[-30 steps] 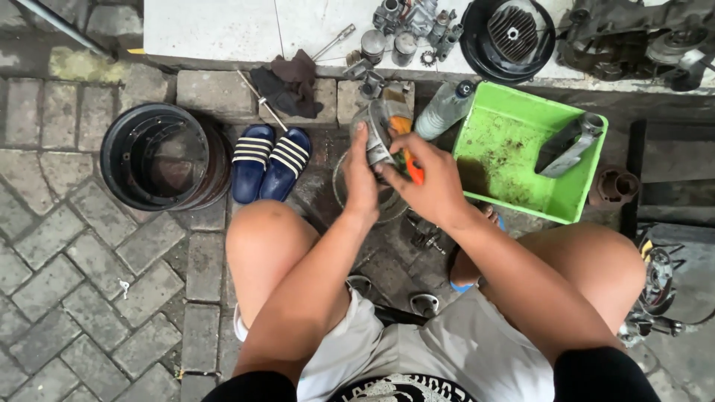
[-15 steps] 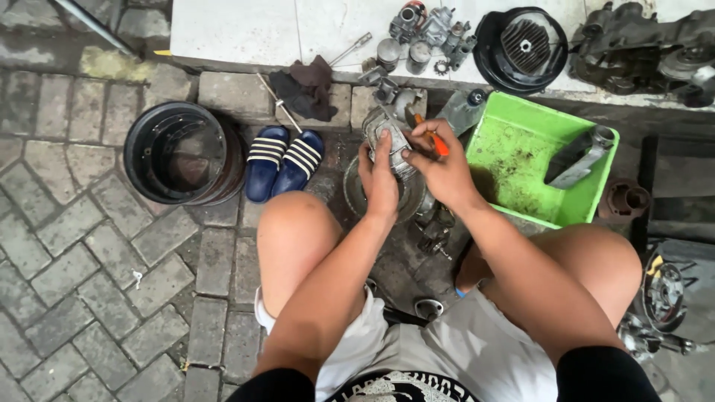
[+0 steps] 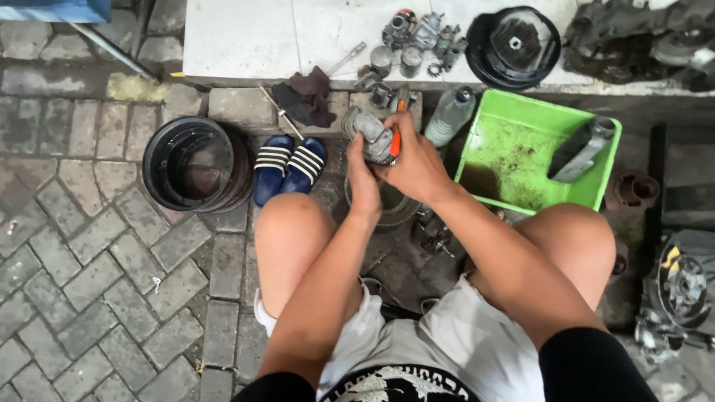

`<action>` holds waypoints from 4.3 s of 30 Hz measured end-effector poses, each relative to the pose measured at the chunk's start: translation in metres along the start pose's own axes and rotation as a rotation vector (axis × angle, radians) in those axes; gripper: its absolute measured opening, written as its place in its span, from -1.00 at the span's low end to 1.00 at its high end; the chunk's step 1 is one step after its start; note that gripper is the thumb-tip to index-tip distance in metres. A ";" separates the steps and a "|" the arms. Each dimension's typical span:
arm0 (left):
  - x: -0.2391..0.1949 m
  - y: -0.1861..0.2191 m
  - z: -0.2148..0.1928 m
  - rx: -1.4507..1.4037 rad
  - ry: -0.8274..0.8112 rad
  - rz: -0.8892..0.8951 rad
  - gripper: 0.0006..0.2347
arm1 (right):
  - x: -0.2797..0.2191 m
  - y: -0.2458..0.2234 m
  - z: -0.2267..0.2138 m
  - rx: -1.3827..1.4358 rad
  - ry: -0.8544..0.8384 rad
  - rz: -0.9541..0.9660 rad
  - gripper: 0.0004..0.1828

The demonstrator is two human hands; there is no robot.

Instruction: The person scrubs a metal engine cylinder head with a brush, focusing on the cooling fins and crevices. After scrubbing, they wipe the component thoroughly with a dark cloth to remove residue.

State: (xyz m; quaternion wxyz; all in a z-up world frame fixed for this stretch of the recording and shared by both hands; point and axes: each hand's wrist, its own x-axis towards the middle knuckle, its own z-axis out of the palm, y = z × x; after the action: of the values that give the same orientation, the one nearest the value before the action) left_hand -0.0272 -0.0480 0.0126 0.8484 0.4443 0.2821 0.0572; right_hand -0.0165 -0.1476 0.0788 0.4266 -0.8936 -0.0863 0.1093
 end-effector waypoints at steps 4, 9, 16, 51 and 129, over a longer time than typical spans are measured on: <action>-0.017 0.004 -0.006 0.055 -0.059 -0.089 -0.40 | -0.003 0.002 -0.001 0.125 0.130 -0.017 -0.31; 0.022 -0.024 -0.034 0.322 -0.142 0.088 -0.47 | 0.004 0.022 0.006 0.264 0.260 0.208 -0.18; 0.014 -0.008 -0.027 0.474 -0.043 0.463 -0.54 | 0.011 0.062 0.006 0.726 0.498 0.312 -0.11; 0.019 0.062 -0.014 0.321 0.247 -0.007 -0.61 | -0.017 0.305 0.216 -0.763 -0.329 0.228 -0.65; 0.023 0.031 -0.019 0.591 0.134 0.069 -0.68 | -0.020 0.015 -0.030 0.150 0.221 -0.368 -0.79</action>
State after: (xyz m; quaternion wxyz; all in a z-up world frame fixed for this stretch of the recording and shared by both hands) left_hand -0.0135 -0.0078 0.0185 0.6596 0.6763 0.3266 0.0304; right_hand -0.0264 -0.1844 0.0877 0.5117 -0.8350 -0.1923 -0.0626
